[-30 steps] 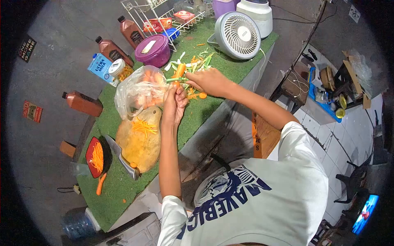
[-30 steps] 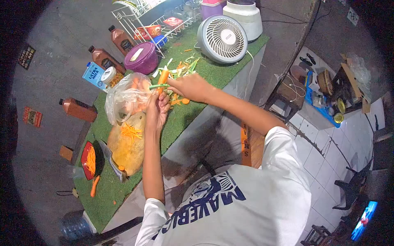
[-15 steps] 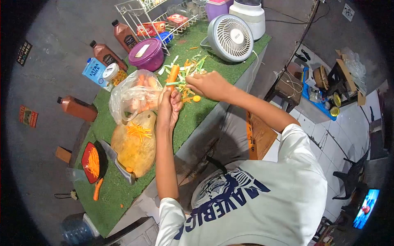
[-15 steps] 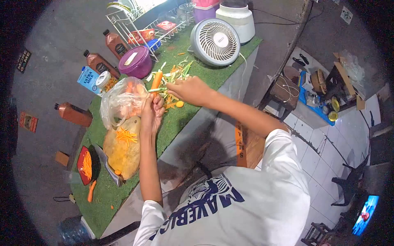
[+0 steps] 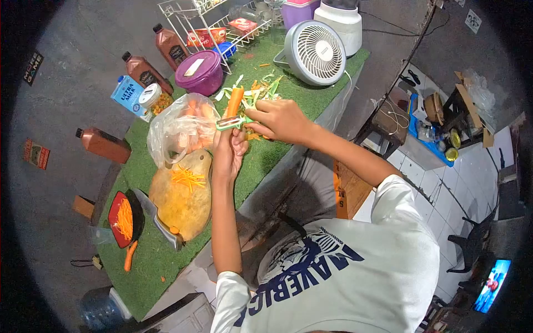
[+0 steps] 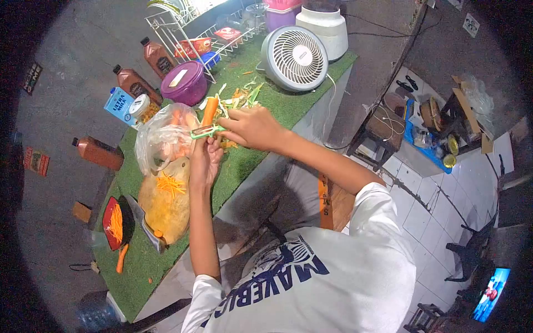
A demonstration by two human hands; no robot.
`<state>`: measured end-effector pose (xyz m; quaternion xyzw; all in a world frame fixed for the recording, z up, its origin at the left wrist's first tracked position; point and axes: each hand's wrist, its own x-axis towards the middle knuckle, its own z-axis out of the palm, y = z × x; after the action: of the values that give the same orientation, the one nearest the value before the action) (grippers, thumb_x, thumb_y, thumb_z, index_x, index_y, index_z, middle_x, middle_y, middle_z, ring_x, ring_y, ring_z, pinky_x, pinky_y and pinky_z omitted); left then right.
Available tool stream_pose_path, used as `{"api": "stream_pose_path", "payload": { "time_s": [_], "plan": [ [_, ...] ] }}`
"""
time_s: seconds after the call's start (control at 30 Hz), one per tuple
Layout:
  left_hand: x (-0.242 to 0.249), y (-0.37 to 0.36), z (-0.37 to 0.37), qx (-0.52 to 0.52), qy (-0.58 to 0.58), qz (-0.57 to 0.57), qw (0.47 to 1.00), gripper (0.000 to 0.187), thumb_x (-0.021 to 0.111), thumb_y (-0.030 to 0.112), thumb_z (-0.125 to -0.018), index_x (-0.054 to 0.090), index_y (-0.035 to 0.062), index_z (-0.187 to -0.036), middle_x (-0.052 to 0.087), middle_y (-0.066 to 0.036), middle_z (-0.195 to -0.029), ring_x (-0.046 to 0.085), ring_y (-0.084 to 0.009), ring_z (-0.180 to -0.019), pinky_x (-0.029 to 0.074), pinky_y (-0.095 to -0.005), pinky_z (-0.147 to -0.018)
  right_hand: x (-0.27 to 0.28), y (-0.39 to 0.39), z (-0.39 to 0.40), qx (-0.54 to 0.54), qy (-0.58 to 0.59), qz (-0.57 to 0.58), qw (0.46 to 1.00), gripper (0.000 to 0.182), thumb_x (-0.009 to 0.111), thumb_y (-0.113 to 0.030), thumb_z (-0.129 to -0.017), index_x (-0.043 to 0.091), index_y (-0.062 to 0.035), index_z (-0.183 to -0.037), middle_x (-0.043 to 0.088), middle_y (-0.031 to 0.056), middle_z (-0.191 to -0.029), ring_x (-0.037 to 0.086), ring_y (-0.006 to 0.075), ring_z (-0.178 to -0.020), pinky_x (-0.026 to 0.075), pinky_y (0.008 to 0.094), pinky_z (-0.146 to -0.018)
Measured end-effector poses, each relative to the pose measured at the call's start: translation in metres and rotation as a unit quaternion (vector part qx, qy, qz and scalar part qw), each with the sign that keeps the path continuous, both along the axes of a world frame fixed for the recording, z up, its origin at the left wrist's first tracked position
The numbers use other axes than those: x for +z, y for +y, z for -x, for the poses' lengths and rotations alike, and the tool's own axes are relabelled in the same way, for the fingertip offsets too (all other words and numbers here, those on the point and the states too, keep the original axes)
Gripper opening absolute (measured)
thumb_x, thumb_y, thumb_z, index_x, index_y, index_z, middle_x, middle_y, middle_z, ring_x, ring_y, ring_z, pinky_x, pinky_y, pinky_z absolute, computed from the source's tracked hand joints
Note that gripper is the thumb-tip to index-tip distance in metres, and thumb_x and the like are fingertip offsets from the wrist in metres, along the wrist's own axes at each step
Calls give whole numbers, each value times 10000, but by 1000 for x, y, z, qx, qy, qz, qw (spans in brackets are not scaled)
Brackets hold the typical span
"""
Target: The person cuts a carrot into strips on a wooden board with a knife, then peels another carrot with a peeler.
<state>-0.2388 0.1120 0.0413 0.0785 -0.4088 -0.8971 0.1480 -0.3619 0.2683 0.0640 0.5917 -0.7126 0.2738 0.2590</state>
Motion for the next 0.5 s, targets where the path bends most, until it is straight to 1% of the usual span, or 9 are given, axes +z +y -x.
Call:
{"api": "stream_pose_path", "payload": {
  "time_s": [0.03, 0.1, 0.23, 0.3, 0.43, 0.5],
  "plan": [
    [0, 0, 0, 0, 0, 0, 1000, 111, 462, 141, -1055, 462, 80, -962, 426, 17, -807, 394, -42, -641, 332, -194, -455, 0, 0, -1, 0, 0, 0, 1000, 270, 666, -357, -927, 648, -123, -1061, 585, 59, -802, 657, 253, -724, 519, 394, -613],
    [2, 3, -1, -16, 24, 17, 999, 90, 458, 151, -1059, 490, 79, -1017, 438, 20, -856, 392, -40, -674, 321, -180, -457, 1, 0, -3, -6, -6, -2, 1000, 283, 672, -352, -923, 650, -121, -1084, 587, 64, -814, 656, 256, -736, 523, 394, -632],
    [12, 9, -4, -7, 13, 28, 1000, 109, 445, 135, -1062, 460, 81, -968, 417, 19, -799, 376, -41, -645, 328, -198, -476, -1, -3, -4, 9, -32, 3, 999, 283, 667, -340, -927, 653, -120, -1106, 584, 66, -808, 654, 262, -729, 524, 398, -631],
    [12, 6, -5, -42, 29, 37, 998, 103, 436, 152, -1074, 452, 88, -995, 417, 21, -818, 369, -41, -646, 330, -194, -483, -3, -4, -4, 0, -46, 10, 999, 278, 659, -326, -936, 655, -120, -1122, 583, 67, -806, 656, 265, -730, 522, 405, -622],
    [9, 7, -3, -27, 29, 28, 999, 94, 426, 171, -1086, 451, 94, -1038, 419, 22, -837, 371, -36, -651, 335, -191, -482, -1, -5, -4, -22, -48, 6, 999, 280, 654, -319, -941, 654, -120, -1138, 585, 65, -805, 659, 267, -715, 518, 410, -603],
    [7, 6, -1, -43, 35, 29, 998, 101, 455, 195, -1081, 460, 104, -1037, 429, 22, -861, 377, -38, -675, 332, -181, -497, -6, -7, -4, -58, -58, -16, 996, 297, 616, -358, -957, 613, -183, -1198, 618, 47, -822, 683, 266, -705, 535, 416, -579]
  ]
}}
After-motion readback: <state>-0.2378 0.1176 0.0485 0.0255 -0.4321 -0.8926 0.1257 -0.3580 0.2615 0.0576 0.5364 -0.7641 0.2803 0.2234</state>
